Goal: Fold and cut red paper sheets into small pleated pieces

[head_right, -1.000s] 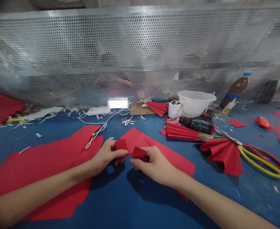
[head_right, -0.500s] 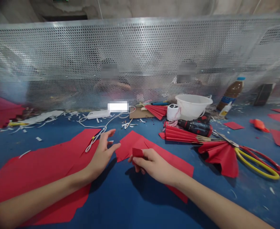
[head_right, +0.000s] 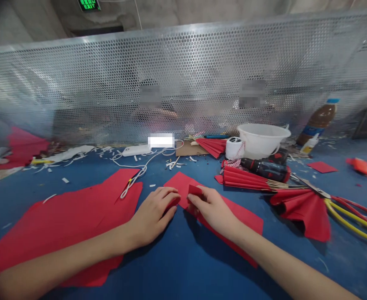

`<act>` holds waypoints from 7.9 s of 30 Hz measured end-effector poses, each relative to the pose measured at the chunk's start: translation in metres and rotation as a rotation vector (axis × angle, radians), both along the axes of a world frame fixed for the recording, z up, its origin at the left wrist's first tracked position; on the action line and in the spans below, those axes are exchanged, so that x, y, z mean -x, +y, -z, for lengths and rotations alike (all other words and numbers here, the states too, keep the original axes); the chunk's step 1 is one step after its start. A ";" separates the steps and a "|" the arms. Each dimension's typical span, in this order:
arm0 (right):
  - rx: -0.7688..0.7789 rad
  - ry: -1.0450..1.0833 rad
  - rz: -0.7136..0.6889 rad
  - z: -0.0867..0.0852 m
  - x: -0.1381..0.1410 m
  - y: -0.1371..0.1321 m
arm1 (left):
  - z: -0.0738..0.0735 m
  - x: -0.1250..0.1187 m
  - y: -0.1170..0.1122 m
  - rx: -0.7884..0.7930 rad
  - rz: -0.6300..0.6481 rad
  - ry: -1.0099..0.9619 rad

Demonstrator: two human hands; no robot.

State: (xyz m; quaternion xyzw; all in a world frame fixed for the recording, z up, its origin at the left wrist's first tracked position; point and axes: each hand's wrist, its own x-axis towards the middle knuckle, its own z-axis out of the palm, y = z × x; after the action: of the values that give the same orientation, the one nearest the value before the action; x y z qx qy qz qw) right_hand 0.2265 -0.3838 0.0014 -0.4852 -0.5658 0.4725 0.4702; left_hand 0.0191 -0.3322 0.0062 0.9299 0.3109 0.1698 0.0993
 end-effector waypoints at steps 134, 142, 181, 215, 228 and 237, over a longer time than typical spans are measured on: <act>-0.066 -0.305 -0.030 -0.003 0.009 -0.019 | -0.001 0.001 0.016 1.060 0.067 -0.426; -0.058 -0.275 -0.038 -0.004 0.010 -0.019 | -0.001 0.001 0.016 1.061 0.068 -0.404; -0.147 -0.296 -0.063 -0.005 0.010 -0.021 | 0.001 0.001 0.017 1.117 0.068 -0.422; -0.047 -0.356 -0.083 -0.004 0.011 -0.020 | -0.007 0.006 0.019 1.112 0.207 -0.308; -0.068 -0.326 -0.114 -0.009 0.011 -0.021 | -0.004 0.005 0.017 1.158 0.193 -0.357; -0.012 -0.195 -0.017 -0.006 0.009 -0.019 | -0.004 0.004 0.017 1.114 0.093 -0.440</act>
State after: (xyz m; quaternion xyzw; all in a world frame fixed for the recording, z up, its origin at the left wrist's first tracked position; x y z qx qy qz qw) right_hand 0.2171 -0.4030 0.0075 -0.5214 -0.6156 0.4237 0.4119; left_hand 0.0152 -0.3152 0.0098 0.6935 0.2842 0.1655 0.6411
